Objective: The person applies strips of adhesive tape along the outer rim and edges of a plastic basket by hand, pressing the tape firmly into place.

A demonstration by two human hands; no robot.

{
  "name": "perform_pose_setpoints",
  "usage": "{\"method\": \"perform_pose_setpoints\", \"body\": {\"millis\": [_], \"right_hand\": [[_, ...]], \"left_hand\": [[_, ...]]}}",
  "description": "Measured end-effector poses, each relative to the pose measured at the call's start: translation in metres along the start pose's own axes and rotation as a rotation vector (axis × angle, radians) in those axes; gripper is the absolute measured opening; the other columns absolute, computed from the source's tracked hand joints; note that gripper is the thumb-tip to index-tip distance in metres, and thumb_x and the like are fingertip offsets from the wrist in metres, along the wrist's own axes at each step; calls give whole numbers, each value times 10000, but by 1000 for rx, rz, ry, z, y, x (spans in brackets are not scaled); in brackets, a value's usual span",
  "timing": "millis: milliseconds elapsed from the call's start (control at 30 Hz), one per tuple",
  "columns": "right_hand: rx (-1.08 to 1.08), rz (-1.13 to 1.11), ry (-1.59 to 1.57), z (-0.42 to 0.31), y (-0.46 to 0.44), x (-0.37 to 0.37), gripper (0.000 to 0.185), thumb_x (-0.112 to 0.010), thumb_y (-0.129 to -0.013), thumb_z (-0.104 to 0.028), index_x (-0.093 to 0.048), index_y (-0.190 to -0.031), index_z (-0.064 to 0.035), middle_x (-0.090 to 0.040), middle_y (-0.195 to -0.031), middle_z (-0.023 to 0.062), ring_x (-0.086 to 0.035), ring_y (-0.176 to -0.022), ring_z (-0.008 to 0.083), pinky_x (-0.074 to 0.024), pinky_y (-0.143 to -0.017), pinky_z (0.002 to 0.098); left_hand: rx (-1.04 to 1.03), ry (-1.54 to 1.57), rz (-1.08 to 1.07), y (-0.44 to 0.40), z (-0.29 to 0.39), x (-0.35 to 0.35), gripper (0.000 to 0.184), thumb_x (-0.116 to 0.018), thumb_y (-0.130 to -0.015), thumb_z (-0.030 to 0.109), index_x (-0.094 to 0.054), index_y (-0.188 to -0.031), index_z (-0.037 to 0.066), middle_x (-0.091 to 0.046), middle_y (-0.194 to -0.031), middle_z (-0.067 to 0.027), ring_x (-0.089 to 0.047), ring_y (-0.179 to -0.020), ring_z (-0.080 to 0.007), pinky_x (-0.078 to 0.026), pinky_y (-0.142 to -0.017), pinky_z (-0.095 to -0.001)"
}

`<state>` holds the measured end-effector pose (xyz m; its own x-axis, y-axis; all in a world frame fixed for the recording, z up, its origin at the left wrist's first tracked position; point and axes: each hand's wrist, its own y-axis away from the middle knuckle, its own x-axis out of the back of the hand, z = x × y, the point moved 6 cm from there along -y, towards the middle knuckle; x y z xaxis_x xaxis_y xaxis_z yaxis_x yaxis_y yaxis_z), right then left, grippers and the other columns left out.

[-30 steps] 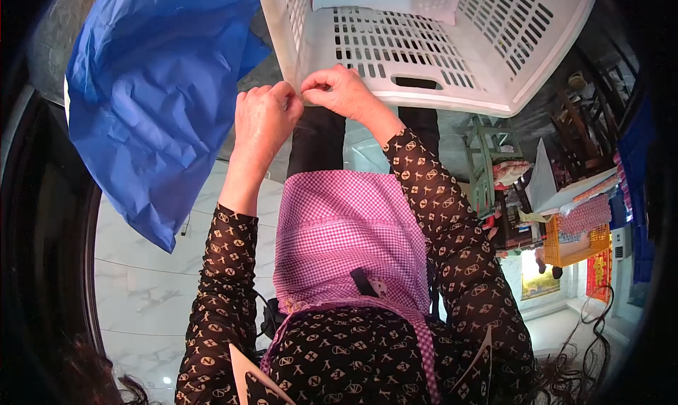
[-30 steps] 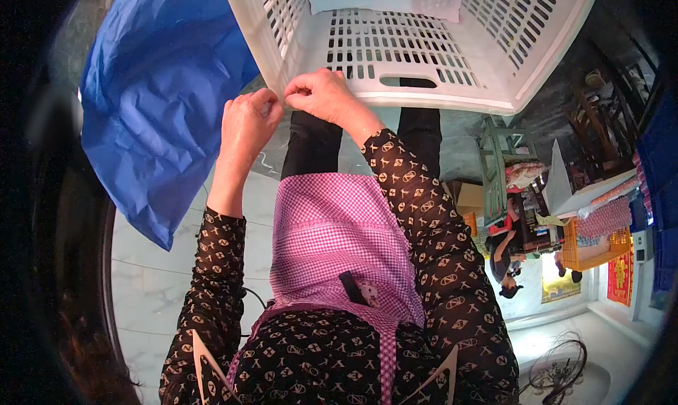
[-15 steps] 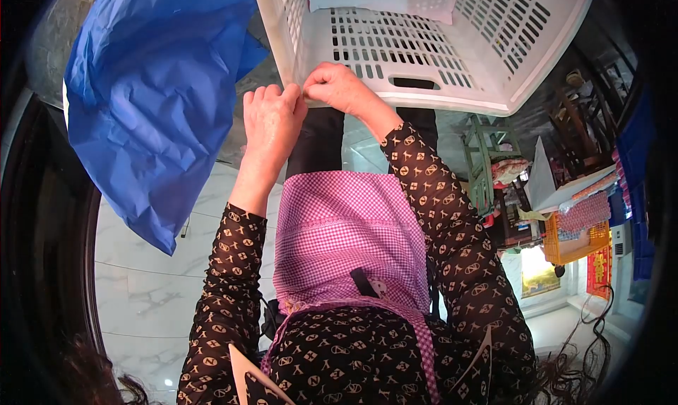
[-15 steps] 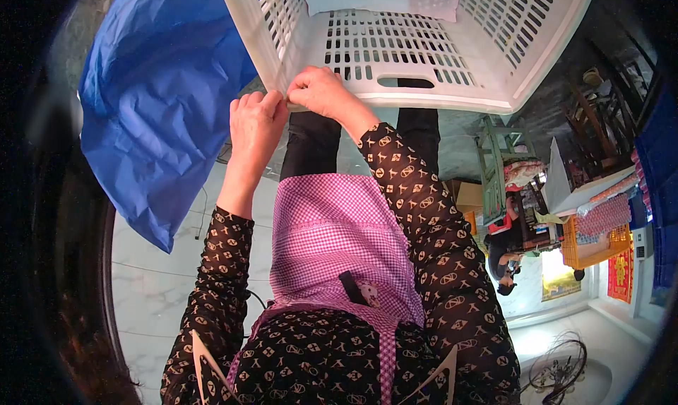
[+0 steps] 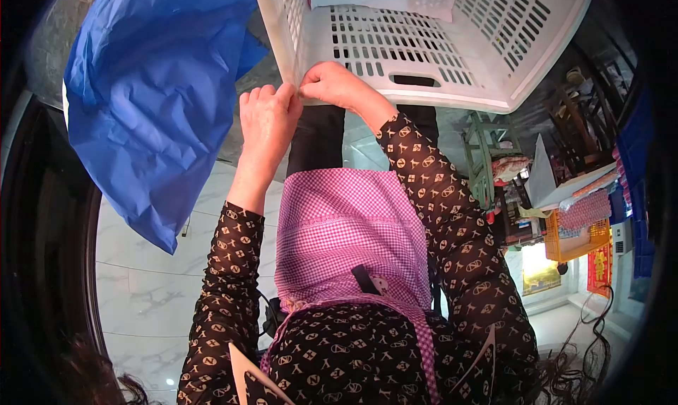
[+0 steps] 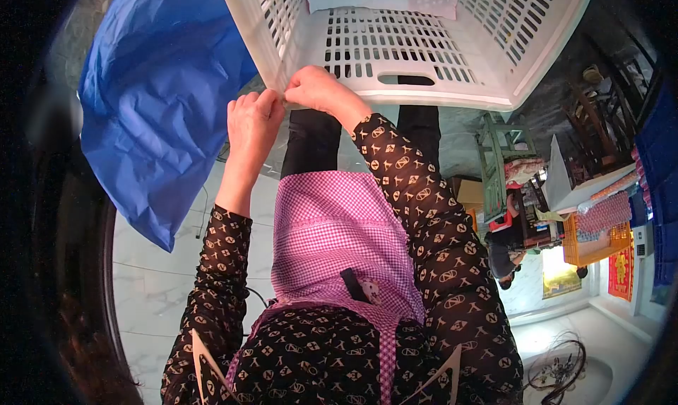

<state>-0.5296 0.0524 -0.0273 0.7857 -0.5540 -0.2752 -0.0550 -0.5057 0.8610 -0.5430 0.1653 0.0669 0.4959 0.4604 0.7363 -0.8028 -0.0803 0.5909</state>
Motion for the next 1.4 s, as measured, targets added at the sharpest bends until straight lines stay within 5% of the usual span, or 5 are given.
{"method": "perform_pose_setpoints", "body": {"millis": [400,700,967,1200,1400], "right_hand": [[-138,64,116,5,-11,-3,281,-643,-645,-206,-696,-831,-1,-663,-811,210,-652,-790,328,-506,-728,391],[-21,-83,-9,1,-3,4,207,-624,-790,-150,-681,-911,8,-670,-860,92,-610,-846,181,-468,-785,297],[135,-73,-6,0,-8,4,186,-604,-769,-122,-696,-907,-37,-686,-876,121,-637,-847,210,-485,-793,324],[163,-88,20,-4,-10,9,210,-603,-769,-119,-684,-945,-36,-685,-903,123,-642,-860,221,-485,-797,326],[141,-149,56,-14,-5,10,261,-574,-801,-84,-629,-1041,2,-670,-973,83,-606,-938,170,-461,-869,299]], "left_hand": [[-167,-106,83,7,8,-4,96,-652,-728,132,-564,-756,108,-499,-679,-62,-519,-690,-251,-385,-664,-383],[-18,176,188,3,-15,19,119,-658,-741,105,-542,-771,106,-564,-632,-36,-557,-629,-237,-372,-598,-369],[-87,60,-204,17,1,10,98,-601,-739,70,-525,-800,85,-550,-578,-67,-570,-606,-247,-392,-624,-370],[-224,-30,-247,19,22,9,118,-611,-743,98,-553,-845,103,-529,-593,-61,-580,-613,-251,-398,-633,-376],[-260,-31,-396,24,33,9,117,-622,-763,129,-567,-866,120,-524,-826,-105,-576,-612,-236,-410,-660,-369]]}}
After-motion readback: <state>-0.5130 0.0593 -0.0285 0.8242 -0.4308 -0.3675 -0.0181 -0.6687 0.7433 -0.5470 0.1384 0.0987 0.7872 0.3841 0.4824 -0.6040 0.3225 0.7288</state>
